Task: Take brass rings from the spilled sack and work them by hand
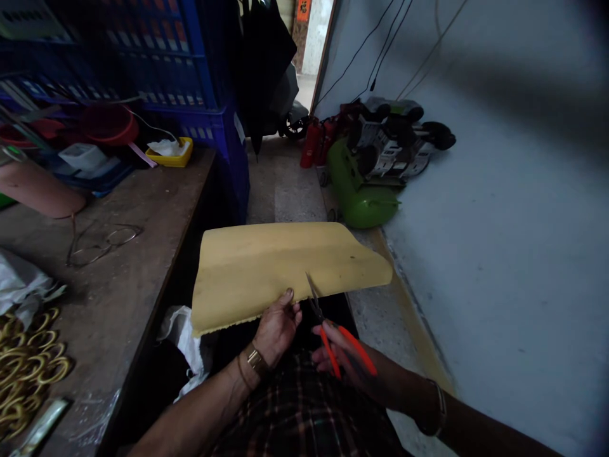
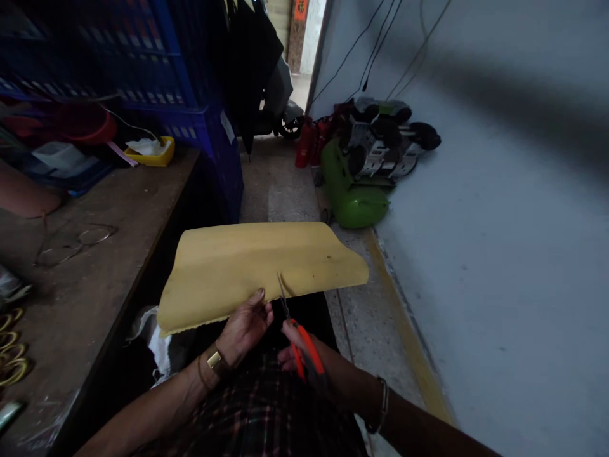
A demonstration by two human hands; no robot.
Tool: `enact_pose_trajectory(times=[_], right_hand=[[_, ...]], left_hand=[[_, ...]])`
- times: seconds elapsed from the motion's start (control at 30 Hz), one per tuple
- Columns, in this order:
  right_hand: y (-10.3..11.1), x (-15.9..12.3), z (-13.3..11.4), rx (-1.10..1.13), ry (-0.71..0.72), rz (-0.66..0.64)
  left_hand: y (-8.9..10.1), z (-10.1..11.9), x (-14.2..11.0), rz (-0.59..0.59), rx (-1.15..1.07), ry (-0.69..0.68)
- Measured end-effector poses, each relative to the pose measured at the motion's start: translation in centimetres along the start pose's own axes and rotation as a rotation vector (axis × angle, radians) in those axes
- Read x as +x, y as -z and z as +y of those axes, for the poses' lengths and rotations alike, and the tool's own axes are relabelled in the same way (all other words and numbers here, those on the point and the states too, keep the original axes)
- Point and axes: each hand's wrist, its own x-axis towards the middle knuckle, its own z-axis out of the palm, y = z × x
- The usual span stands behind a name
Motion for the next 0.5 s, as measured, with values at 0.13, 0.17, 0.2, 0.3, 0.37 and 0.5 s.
enact_pose_trajectory(times=[0.13,0.17,0.2,0.3,0.37,0.5], right_hand=[[-0.1,-0.2,-0.6,-0.028,-0.003,-0.023],[-0.1,-0.4,-0.7,-0.045,-0.002,-0.028],[0.0,-0.5,-0.8,-0.063,-0.007,-0.031],[0.2,-0.9,-1.0,-0.096,-0.011,-0.028],[0.2,-1.0,-1.0,-0.113,0.001,-0.019],[0.0,-0.7,-0.8,-0.080,-0.010,-0.025]], left_hand=[[0.1,0.0,0.2,0.009,-0.008,0.010],[0.2,0.0,0.3,0.008,-0.012,0.015],[0.2,0.0,0.3,0.009,-0.017,0.020],[0.3,0.0,0.4,0.015,-0.026,0.031],[0.3,0.0,0.4,0.018,-0.026,0.031],[0.3,-0.2,0.3,0.011,-0.003,0.021]])
